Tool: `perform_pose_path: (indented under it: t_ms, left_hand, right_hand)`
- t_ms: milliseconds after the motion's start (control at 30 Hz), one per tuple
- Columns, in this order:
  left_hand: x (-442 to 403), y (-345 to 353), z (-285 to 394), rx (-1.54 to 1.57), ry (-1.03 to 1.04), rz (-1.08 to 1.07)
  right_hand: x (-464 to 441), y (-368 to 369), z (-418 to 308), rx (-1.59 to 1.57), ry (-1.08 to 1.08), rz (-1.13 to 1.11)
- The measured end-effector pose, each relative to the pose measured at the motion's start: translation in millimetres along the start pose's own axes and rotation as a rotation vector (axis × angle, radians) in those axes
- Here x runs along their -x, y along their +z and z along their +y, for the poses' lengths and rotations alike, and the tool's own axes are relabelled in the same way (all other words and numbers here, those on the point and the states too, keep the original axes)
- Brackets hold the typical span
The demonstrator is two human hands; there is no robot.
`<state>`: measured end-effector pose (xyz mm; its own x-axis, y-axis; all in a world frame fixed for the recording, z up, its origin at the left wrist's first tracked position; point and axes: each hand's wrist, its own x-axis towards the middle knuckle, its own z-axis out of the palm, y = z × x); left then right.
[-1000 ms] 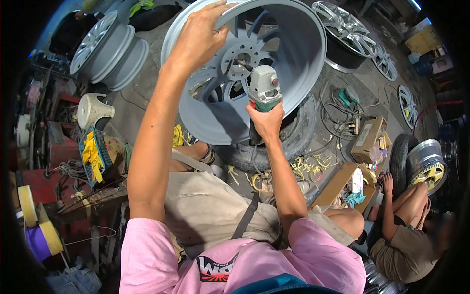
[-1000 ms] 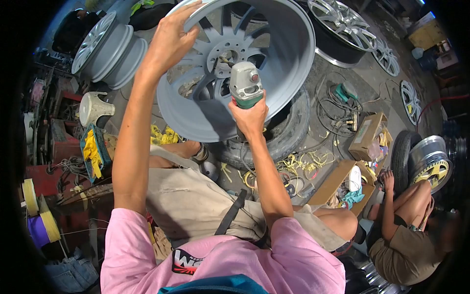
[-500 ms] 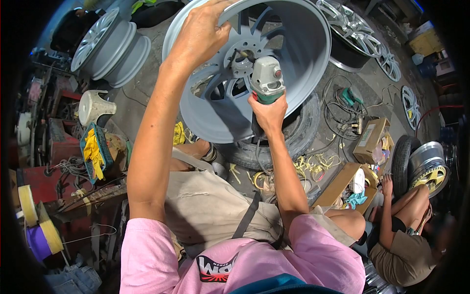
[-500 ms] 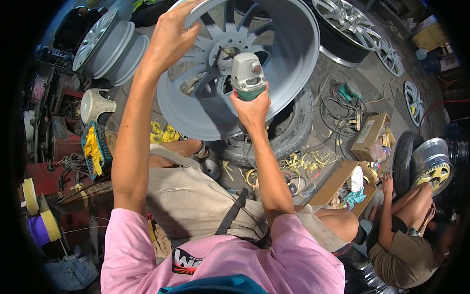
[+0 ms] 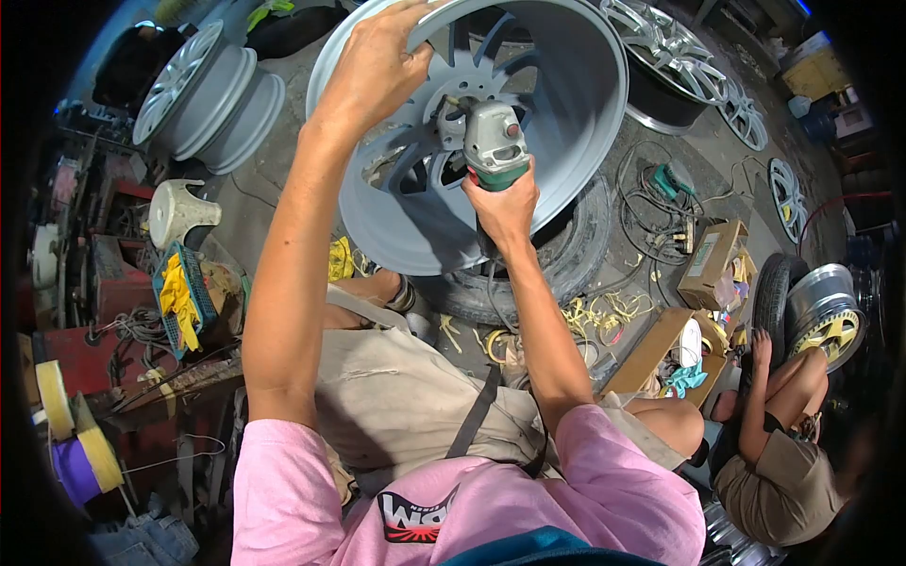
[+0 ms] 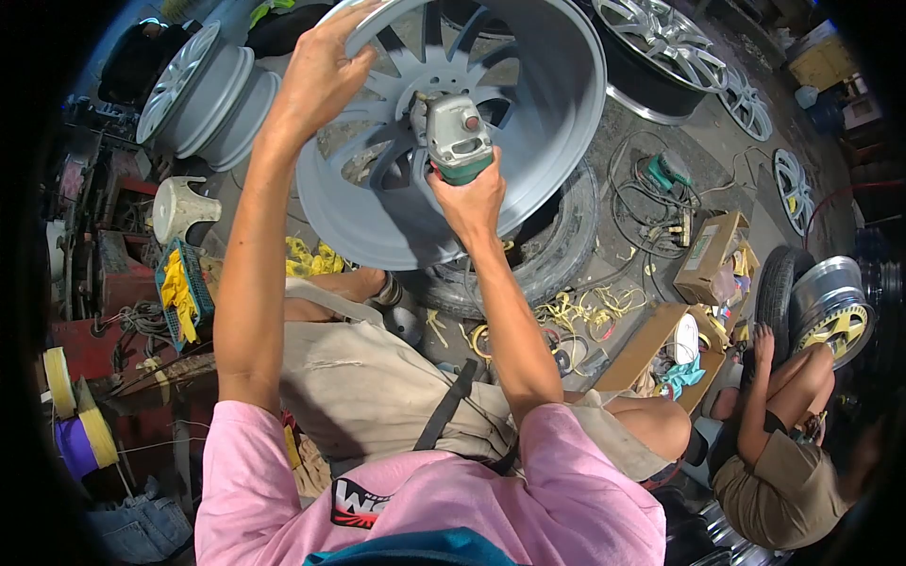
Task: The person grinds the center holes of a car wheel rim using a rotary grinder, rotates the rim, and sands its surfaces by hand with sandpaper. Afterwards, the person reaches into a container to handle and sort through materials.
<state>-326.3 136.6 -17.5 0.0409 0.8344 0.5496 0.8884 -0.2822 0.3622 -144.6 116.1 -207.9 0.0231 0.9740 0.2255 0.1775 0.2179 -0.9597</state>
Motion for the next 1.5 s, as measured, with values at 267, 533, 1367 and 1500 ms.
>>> perform_pose_path:
  t_ms: [267, 533, 1367, 1500]
  left_hand:
    - [0.5, 1.1, -2.0, 0.027, -0.005, -0.001]
    - [-0.3, -1.3, -8.7, 0.037, -0.006, 0.007]
    - [2.8, -0.3, 0.8, -0.006, -0.033, 0.005]
    - [3.5, -2.0, 4.8, 0.042, -0.029, -0.020]
  right_hand:
    - [0.0, 3.6, -2.0, 0.023, -0.013, 0.019]
    - [3.2, -8.4, 6.0, 0.034, 0.021, 0.113]
    - [-31.7, -10.5, 20.2, 0.037, 0.063, 0.145]
    - [-30.0, -9.0, 23.0, 0.054, 0.076, 0.132]
